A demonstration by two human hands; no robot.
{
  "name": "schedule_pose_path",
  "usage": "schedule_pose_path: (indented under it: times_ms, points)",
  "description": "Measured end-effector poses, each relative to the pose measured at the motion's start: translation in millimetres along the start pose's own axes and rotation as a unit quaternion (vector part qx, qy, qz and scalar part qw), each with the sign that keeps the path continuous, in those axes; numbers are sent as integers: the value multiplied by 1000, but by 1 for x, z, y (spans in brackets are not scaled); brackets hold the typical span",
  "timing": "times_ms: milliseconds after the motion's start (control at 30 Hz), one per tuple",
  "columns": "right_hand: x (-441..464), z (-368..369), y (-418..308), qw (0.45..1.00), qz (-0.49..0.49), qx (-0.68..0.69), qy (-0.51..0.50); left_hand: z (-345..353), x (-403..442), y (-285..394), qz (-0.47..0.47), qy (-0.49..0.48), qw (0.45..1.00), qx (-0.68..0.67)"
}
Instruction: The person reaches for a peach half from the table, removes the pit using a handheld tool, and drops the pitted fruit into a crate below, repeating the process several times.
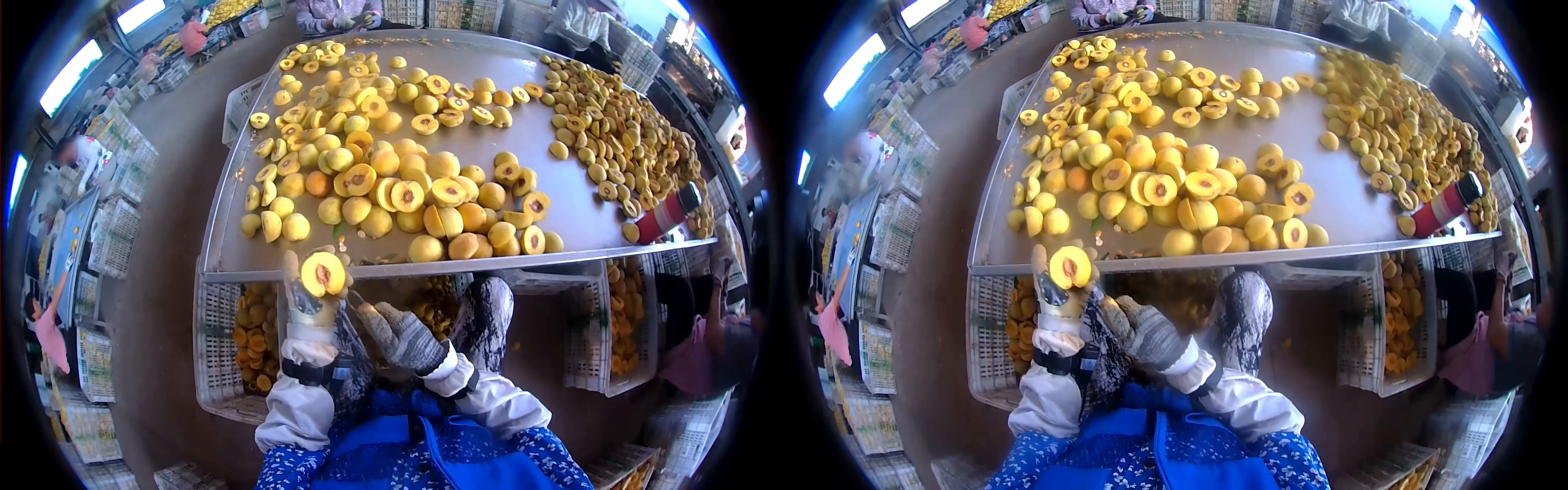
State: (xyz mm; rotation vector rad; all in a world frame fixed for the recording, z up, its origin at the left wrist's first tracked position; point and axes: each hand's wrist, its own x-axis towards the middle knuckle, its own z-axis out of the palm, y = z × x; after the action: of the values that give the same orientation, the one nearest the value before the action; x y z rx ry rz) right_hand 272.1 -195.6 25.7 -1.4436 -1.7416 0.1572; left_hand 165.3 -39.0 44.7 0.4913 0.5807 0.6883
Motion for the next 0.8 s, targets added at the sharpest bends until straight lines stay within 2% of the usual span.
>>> schedule_pose_path:
  times_ms: [33,67,167,267,300,400,433,533,567,667,800]
  points:
    - [6,-4,-8,988,104,113,-12,4,-6,-8,38,-9,998,43]
    - [7,-1,-7,980,139,139,-12,8,-11,-14,77,-19,993,86]
    - [5,11,0,945,246,217,-5,17,-18,-23,77,38,992,94]
    - [6,11,-4,974,188,122,41,21,-18,-34,117,44,986,115]
    - [5,13,-5,976,185,105,37,29,-21,-40,157,89,973,144]
    - [2,22,-3,983,175,59,19,11,-14,-52,151,89,979,103]
    - [-1,29,-2,965,229,126,20,10,-15,-51,151,80,979,115]
    - [-5,37,-1,995,47,56,71,20,-31,-55,147,112,973,141]
    - [-2,28,-12,990,95,80,66,14,-28,-58,169,110,968,148]
    - [-9,20,-13,992,117,-31,-29,37,-37,-60,211,172,950,151]
    - [-16,16,-14,993,113,-30,-29,30,-37,-61,179,163,956,168]
